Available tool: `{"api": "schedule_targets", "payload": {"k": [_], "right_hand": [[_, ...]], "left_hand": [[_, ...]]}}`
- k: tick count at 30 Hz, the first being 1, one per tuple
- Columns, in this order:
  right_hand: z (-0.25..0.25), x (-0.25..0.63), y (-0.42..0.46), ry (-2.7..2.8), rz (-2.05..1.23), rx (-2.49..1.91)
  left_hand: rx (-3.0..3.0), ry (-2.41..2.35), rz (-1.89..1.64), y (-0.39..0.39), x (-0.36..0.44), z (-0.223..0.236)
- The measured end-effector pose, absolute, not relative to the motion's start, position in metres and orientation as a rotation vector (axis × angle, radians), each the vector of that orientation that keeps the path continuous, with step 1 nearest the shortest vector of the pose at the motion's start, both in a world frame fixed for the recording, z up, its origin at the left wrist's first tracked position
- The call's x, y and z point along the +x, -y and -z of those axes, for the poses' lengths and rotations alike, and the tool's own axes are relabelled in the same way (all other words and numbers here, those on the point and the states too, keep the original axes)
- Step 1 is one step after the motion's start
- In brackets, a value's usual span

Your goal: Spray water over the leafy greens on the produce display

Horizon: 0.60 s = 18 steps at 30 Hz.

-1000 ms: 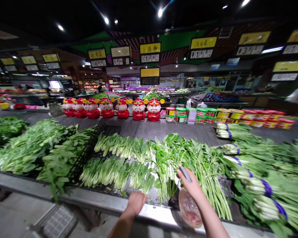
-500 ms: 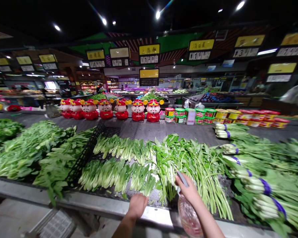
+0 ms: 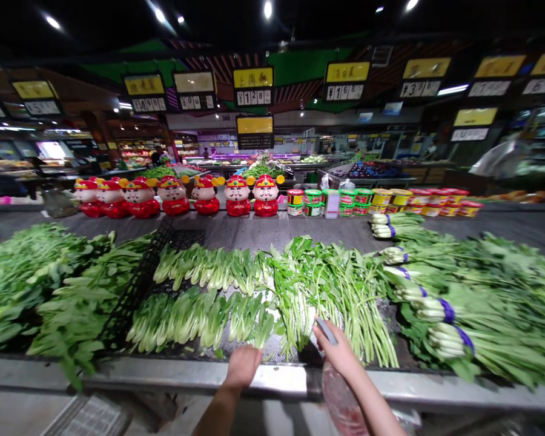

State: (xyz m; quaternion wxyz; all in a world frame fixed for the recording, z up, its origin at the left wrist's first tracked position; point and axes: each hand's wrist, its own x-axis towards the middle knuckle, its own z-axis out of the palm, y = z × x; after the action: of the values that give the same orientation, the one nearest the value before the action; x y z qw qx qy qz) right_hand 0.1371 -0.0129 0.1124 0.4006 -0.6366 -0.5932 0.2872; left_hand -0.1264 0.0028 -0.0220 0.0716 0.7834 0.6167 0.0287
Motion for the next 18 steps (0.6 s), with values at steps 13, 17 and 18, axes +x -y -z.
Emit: {"api": "schedule_targets", "payload": {"k": [13,17,18], "right_hand": [[-0.128,0.153,0.023,1.45,-0.772,-1.574],[-0.117,0.164,0.021,1.414,-0.715,-1.633],[-0.113,0.166,0.02,1.405,-0.689,-1.652]], "left_hand": [[2.503,-1.716,-0.039,-0.004,-0.134,0.031],[2.524,-1.631,-0.094,-0.007,-0.141,0.04],[2.511,-1.627,-0.123,-0.008,-0.142,0.042]]}}
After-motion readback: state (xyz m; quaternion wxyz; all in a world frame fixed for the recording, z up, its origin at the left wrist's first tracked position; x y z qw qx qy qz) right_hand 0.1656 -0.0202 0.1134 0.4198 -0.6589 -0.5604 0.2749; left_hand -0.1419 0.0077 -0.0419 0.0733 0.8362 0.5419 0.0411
